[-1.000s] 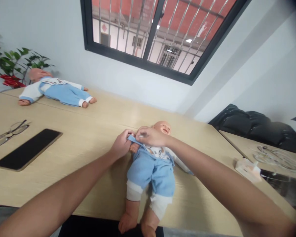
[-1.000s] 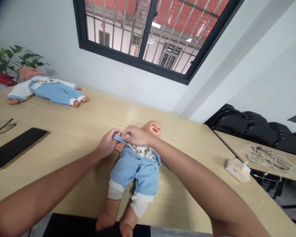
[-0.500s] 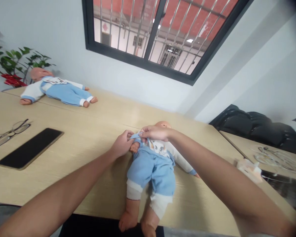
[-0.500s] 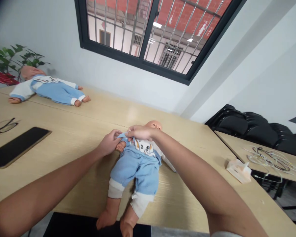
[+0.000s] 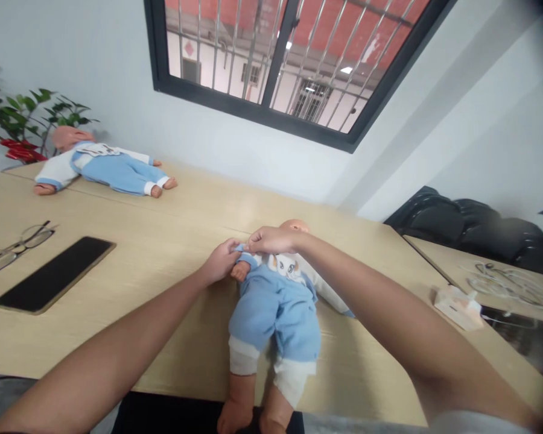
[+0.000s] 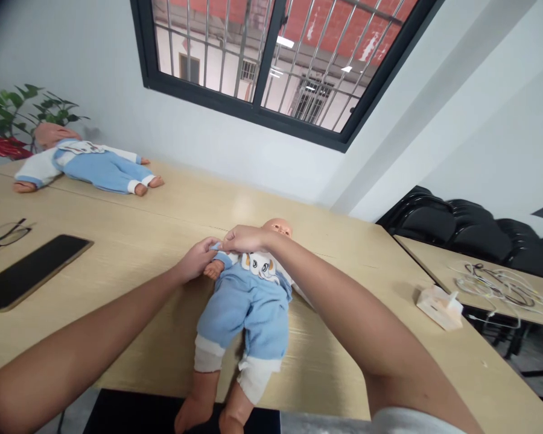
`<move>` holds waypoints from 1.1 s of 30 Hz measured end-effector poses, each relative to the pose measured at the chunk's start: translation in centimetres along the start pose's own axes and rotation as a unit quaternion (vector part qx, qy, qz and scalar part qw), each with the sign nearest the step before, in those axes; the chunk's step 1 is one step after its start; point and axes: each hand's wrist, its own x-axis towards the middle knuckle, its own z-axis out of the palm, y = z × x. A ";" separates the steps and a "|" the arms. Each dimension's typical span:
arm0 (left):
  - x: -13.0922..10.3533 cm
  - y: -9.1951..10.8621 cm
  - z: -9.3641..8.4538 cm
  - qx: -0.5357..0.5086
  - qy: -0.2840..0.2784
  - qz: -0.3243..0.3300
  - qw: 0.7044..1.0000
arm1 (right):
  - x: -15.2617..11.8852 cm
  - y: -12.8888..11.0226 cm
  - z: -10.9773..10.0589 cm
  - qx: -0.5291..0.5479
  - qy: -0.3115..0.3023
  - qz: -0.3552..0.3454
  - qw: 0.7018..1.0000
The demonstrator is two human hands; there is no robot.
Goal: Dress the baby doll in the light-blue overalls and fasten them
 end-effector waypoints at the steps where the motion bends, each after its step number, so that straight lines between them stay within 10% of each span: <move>1: 0.1 0.0 -0.2 0.024 0.015 -0.009 1.000 | 0.2 0.1 0.1 0.012 0.002 -0.006 1.000; 13: -0.9 2.6 -1.9 0.136 -0.006 -0.041 0.990 | 2.2 -0.9 0.1 -0.035 0.111 0.008 0.993; 20: -2.3 4.9 -3.3 0.077 -0.231 -0.200 0.949 | 2.2 -1.3 0.7 -0.093 0.187 0.077 0.975; 33: -2.5 6.9 -3.9 0.329 -0.165 0.075 0.927 | 4.9 -0.1 -0.5 -0.196 0.220 0.148 0.944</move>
